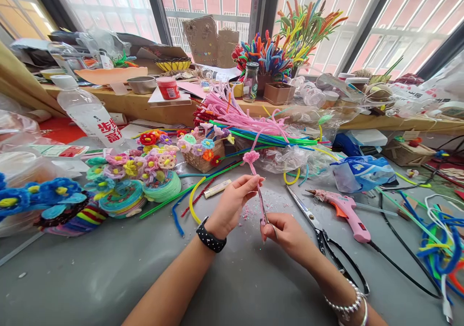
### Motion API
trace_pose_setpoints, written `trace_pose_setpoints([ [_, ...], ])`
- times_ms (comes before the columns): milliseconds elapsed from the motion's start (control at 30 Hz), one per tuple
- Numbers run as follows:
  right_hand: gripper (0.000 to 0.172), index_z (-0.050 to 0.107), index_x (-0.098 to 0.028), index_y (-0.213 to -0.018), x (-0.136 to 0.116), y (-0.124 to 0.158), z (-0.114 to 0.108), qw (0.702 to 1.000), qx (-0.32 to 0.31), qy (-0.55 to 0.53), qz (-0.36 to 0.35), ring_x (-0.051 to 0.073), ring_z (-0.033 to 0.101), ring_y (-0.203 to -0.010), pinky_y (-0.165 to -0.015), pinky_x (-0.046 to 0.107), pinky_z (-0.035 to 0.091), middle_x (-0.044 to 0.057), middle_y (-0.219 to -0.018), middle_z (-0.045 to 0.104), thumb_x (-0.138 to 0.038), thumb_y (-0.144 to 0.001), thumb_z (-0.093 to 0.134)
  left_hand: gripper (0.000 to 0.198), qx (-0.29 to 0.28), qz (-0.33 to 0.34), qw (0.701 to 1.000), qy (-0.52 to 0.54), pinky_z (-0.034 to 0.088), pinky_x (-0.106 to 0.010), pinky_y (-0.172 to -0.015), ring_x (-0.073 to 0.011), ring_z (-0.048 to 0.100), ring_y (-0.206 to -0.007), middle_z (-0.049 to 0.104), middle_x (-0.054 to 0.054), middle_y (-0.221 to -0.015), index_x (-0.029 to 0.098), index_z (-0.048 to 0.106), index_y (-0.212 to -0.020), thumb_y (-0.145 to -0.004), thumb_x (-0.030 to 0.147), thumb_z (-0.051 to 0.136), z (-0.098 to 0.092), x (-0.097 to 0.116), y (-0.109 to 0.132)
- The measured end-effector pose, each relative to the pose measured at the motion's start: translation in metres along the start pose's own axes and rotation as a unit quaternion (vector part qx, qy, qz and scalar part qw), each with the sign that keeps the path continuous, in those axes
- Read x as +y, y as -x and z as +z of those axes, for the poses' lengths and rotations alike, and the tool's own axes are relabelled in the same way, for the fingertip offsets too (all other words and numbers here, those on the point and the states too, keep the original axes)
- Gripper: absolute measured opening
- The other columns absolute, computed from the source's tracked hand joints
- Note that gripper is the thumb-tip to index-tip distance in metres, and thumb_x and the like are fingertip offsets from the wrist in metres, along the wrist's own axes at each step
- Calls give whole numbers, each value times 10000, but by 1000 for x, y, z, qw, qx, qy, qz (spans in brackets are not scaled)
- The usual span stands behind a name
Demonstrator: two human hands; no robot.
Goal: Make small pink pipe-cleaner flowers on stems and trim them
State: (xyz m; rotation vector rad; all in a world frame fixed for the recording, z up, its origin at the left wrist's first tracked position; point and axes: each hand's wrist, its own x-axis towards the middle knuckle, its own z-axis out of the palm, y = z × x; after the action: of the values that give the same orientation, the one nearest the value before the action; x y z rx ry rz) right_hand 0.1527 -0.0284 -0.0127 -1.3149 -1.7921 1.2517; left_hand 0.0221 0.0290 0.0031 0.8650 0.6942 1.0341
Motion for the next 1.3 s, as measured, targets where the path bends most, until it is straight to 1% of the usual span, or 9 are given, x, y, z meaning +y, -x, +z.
trace_pose_setpoints([
  [200, 593, 426, -161, -477, -1, -2, 1, 999, 39, 24, 10, 85, 315, -472, -455, 211, 247, -39, -467, 349, -723, -647, 344, 161, 17, 4, 1000, -13, 356, -188, -675, -76, 469, -715, 562, 0, -804, 178, 641, -778, -697, 310, 597, 0, 1, 0],
  [267, 570, 401, -165, -465, -1, -2, -1, 997, 64, 43, 10, 81, 292, -466, -446, 210, 237, -44, -462, 320, -702, -653, 375, 207, 16, 7, 999, -49, 370, -207, -682, -89, 484, -722, 563, -6, -826, 179, 624, -821, -701, 343, 582, 0, 3, 1],
  [333, 553, 391, -169, -460, 0, -1, -3, 994, 89, 59, 10, 83, 283, -464, -439, 209, 232, -45, -461, 305, -683, -662, 389, 219, 17, 20, 993, -116, 378, -225, -677, -104, 494, -703, 557, -5, -762, 163, 602, -762, -698, 370, 575, 1, 7, 2],
  [433, 557, 412, -170, -482, 1, -1, -6, 991, 114, 70, 11, 94, 320, -482, -444, 211, 243, -31, -480, 348, -692, -669, 361, 286, -1, 45, 964, -262, 368, -225, -604, -104, 470, -590, 508, 12, -579, 142, 529, -570, -687, 401, 565, 4, 13, 4],
  [567, 577, 447, -167, -510, 3, -2, -9, 991, 119, 63, 13, 108, 357, -499, -449, 215, 260, -11, -502, 400, -706, -676, 323, 268, -79, 42, 923, -373, 365, -224, -586, -116, 480, -586, 541, 2, -577, 141, 548, -576, -692, 382, 553, 9, 13, 7],
  [767, 590, 474, -165, -531, 8, -3, -10, 994, 105, 40, -2, 116, 379, -523, -454, 211, 270, -10, -517, 402, -717, -669, 318, 247, -104, 26, 923, -369, 362, -211, -558, -110, 481, -580, 540, 5, -582, 141, 540, -597, -704, 363, 537, 7, 10, 7],
  [933, 622, 459, -160, -537, 6, -1, -11, 1000, 18, -6, -24, 102, 354, -505, -485, 219, 283, -18, -525, 392, -734, -670, 260, 263, -182, -22, 934, -307, 372, -200, -554, -98, 493, -579, 544, 1, -594, 136, 528, -616, -716, 380, 529, 1, 15, 6],
  [1133, 654, 491, -156, -666, 5, 1, -16, 998, -33, -20, -48, 97, 326, -534, -493, 215, 302, -14, -609, 396, -745, -663, 207, 284, -234, -51, 923, -300, 365, -189, -521, -92, 497, -552, 533, 8, -568, 136, 519, -625, -715, 405, 529, -2, 16, 7],
  [1300, 606, 486, -163, -643, 5, 0, -14, 998, -11, -29, -52, 114, 358, -579, -513, 218, 307, -6, -626, 411, -733, -658, 283, 289, -227, -50, 913, -335, 333, -176, -501, -81, 468, -545, 524, 18, -561, 140, 522, -614, -705, 414, 535, -5, 20, 7],
])
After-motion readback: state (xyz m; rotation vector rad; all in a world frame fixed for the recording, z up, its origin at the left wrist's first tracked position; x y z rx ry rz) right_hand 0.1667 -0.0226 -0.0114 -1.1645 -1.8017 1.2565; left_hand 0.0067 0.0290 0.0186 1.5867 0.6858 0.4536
